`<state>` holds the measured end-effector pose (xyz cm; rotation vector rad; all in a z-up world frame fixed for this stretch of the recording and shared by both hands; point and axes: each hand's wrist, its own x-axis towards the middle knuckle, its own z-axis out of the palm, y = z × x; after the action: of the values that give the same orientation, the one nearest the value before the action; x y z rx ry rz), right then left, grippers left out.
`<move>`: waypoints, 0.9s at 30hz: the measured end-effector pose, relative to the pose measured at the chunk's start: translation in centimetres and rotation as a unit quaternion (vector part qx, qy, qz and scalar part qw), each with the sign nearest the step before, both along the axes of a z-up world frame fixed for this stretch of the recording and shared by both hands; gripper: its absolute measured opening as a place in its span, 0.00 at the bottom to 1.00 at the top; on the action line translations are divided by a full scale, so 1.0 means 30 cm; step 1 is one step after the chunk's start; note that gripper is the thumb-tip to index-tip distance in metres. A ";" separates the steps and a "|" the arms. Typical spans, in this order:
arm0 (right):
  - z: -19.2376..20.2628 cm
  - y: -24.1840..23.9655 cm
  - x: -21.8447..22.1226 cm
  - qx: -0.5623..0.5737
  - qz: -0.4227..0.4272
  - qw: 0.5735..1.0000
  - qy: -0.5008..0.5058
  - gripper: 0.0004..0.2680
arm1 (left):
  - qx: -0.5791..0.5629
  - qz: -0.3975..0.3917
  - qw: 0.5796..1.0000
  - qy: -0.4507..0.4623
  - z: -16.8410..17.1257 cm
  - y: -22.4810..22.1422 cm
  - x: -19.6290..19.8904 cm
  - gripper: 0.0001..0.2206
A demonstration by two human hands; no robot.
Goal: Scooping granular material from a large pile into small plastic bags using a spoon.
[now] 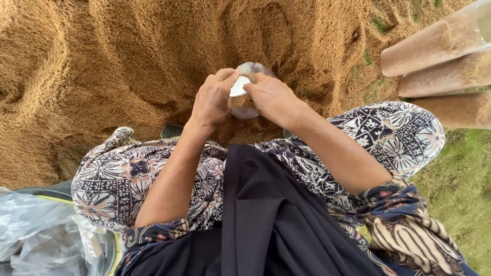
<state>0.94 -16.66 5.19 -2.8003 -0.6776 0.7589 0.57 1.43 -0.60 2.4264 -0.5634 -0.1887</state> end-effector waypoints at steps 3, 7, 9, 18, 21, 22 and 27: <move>-0.054 0.014 0.004 0.027 0.016 0.999 -0.012 0.10 | -0.001 -0.001 1.000 0.016 0.026 -0.003 -0.006 0.27; -0.251 0.004 0.032 0.005 0.009 1.000 -0.023 0.08 | -0.009 0.001 0.999 0.035 0.034 -0.008 -0.014 0.26; -0.362 0.006 0.048 -0.008 0.008 1.000 -0.025 0.09 | -0.017 0.003 0.999 0.033 0.044 -0.012 -0.018 0.26; -0.440 0.045 0.037 -0.079 -0.094 0.988 0.095 0.13 | -0.015 0.001 1.000 0.026 0.021 -0.017 -0.031 0.28; -0.213 0.101 0.068 -0.013 -0.360 0.888 0.287 0.15 | -0.034 -0.002 0.998 0.049 0.039 -0.023 -0.027 0.26; -0.194 0.107 0.063 0.034 -0.404 0.863 0.303 0.12 | -0.031 -0.005 0.999 0.034 0.032 -0.024 -0.026 0.25; -0.215 0.121 0.084 0.027 -0.371 0.892 0.256 0.14 | -0.036 -0.010 0.999 -0.013 -0.020 -0.018 0.002 0.21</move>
<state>3.47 -13.04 -1.28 -2.3222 0.4346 1.1716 0.64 0.90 -1.20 2.3565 -0.5954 -0.1434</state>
